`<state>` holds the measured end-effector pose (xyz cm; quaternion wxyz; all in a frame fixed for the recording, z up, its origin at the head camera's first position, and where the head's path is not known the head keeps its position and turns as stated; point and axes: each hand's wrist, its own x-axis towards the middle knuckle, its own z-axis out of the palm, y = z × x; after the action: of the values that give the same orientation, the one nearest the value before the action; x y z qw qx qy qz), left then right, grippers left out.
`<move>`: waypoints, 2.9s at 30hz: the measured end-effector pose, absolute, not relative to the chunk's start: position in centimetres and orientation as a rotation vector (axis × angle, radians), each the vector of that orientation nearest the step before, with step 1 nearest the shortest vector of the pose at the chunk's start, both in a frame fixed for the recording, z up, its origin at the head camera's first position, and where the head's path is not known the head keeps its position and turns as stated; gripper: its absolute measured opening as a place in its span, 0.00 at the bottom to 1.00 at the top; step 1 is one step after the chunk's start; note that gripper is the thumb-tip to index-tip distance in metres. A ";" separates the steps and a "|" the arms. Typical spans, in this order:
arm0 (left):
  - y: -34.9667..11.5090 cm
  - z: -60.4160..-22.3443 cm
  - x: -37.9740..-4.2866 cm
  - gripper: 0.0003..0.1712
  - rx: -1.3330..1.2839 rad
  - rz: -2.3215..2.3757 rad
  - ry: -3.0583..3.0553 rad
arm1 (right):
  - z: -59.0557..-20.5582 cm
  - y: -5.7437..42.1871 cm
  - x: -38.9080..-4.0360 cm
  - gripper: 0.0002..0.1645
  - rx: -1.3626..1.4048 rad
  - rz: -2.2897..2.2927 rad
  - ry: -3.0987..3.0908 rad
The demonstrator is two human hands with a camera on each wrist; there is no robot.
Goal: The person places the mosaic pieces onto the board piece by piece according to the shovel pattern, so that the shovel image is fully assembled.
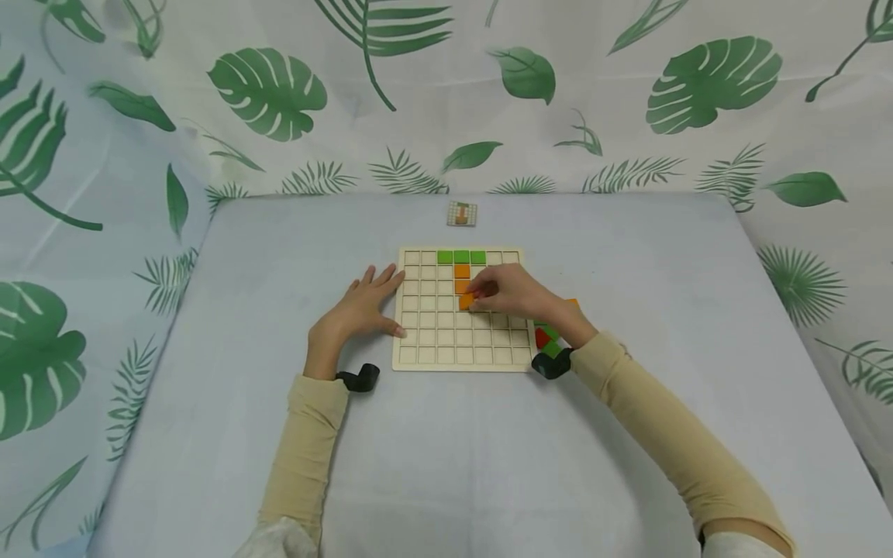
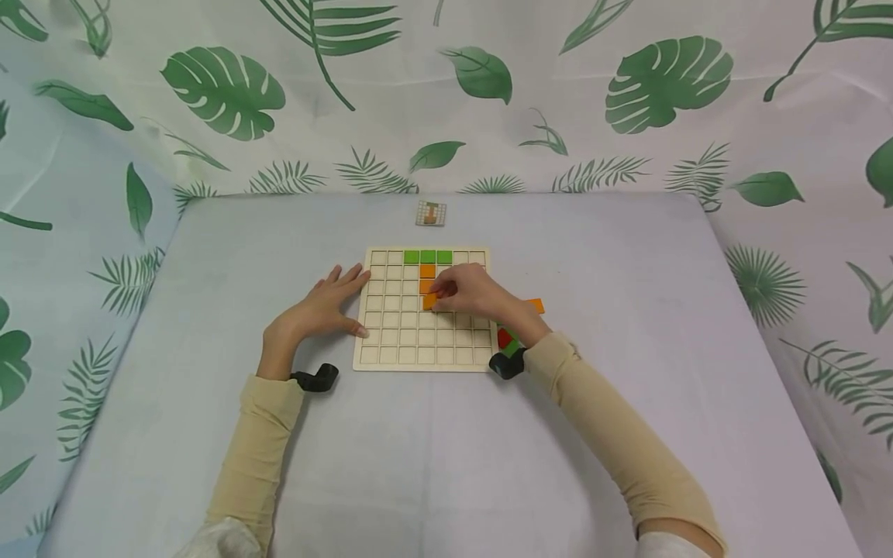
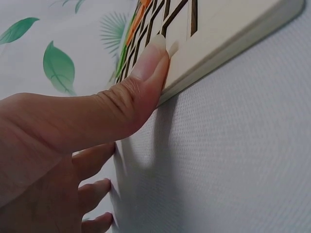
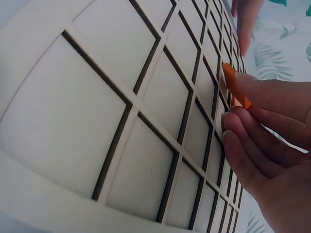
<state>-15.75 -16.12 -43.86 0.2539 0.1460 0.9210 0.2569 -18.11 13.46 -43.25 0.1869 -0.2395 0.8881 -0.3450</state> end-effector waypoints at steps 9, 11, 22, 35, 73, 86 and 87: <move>-16.2 -44.0 -15.8 0.64 0.414 0.706 2.497 | -43.6 12.4 -18.3 0.15 -0.742 -0.864 2.564; -16.2 -44.1 -15.8 0.65 0.418 0.710 2.496 | -43.7 12.3 -18.2 0.15 -0.757 -0.849 2.581; -16.0 -43.9 -15.7 0.64 0.393 0.712 2.501 | -44.0 12.3 -18.3 0.12 -0.850 -0.838 2.633; -16.1 -44.1 -15.4 0.64 0.399 0.710 2.505 | -44.0 12.1 -17.7 0.12 -0.789 -0.842 2.612; -15.9 -43.7 -15.5 0.64 0.416 0.700 2.502 | -42.5 18.0 -16.9 0.15 -0.746 -0.852 2.654; -15.8 -43.8 -15.6 0.64 0.403 0.689 2.505 | -43.2 20.9 -16.0 0.13 -0.688 -0.856 2.684; -15.7 -43.8 -15.6 0.64 0.406 0.688 2.505 | -43.2 21.1 -15.9 0.14 -0.679 -0.849 2.686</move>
<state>-15.57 -15.75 -43.78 0.2534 0.1495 0.9216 0.2531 -15.91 21.12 -43.17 0.1219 -0.2325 0.9200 -0.2910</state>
